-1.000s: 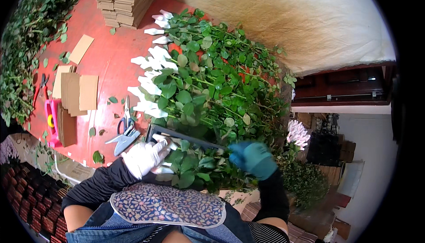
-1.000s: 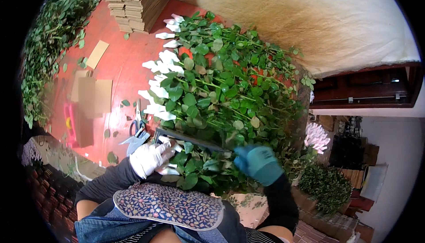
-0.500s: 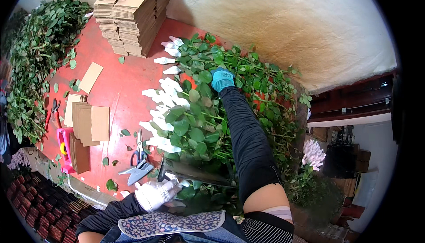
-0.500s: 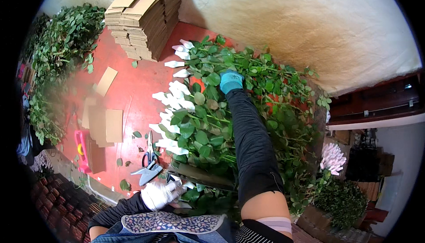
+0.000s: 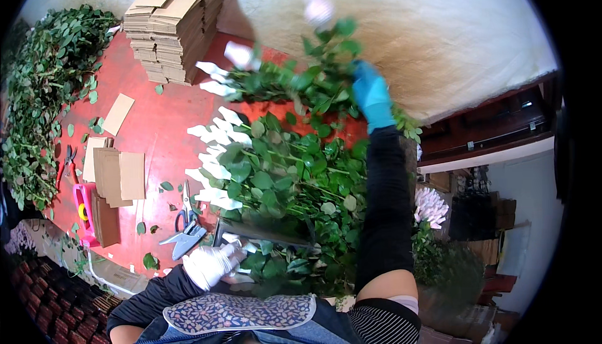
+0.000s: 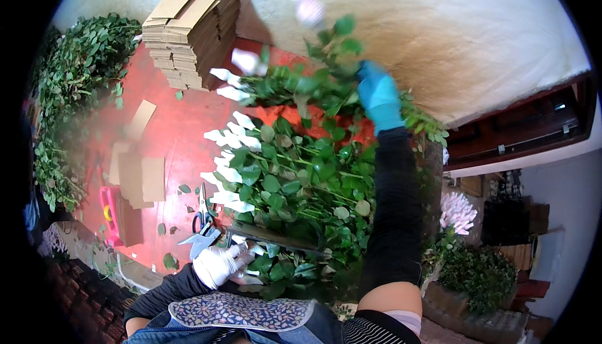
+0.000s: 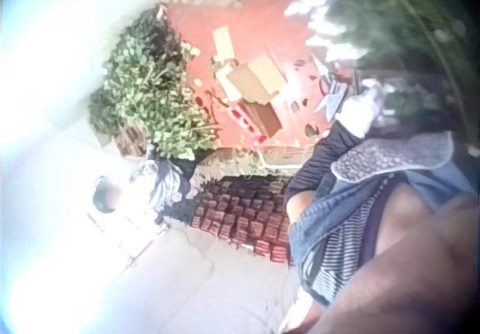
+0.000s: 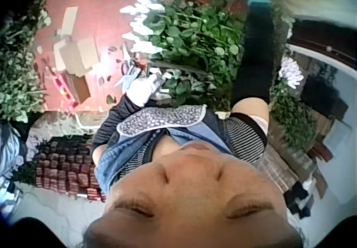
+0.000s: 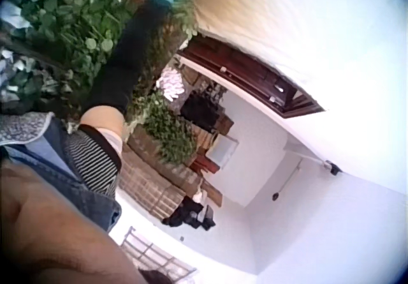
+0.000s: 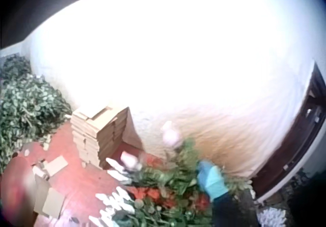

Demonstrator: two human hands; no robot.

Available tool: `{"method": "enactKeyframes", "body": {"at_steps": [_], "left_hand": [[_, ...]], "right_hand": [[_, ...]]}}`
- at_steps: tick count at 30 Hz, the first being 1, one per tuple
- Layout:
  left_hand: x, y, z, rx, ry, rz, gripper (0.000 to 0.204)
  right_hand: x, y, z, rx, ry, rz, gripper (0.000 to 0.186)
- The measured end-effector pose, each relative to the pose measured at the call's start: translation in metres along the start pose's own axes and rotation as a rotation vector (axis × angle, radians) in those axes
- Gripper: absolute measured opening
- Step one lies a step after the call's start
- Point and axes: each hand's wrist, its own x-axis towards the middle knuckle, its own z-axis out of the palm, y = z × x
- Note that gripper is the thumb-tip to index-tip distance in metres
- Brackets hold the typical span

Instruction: The person picks up several roses and other flowers from a large pile, trims the stems using shears, and places them into a small box.

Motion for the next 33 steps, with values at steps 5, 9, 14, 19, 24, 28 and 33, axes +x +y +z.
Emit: {"method": "enactKeyframes", "body": {"at_steps": [5,9,14,19,24,28,33], "left_hand": [[0.001,0.01,-0.006,0.073,-0.005,-0.046,0.045],[0.006,0.012,-0.01,0.138,0.004,-0.022,0.042],[-0.001,0.013,-0.002,0.179,0.016,-0.058,0.043],[-0.001,0.018,0.0,0.181,-0.022,-0.081,0.045],[-0.001,0.016,-0.002,0.189,-0.027,-0.116,0.047],[0.0,0.013,0.002,0.173,-0.009,-0.098,0.051],[0.0,0.008,-0.002,0.084,0.01,-0.051,0.058]], "right_hand": [[0.007,-0.026,-0.036,0.135,0.015,0.045,0.023],[-0.017,0.003,-0.006,0.322,-0.107,0.242,0.03],[-0.01,-0.039,-0.001,0.23,-0.254,0.164,0.033],[-0.035,-0.008,0.033,-0.233,-0.147,0.149,0.04],[-0.041,-0.051,0.055,0.204,-0.575,0.081,0.044],[-0.068,-0.077,0.11,0.101,-0.47,-0.254,0.046],[-0.073,-0.09,0.144,0.061,-0.908,-0.107,0.035]]}}
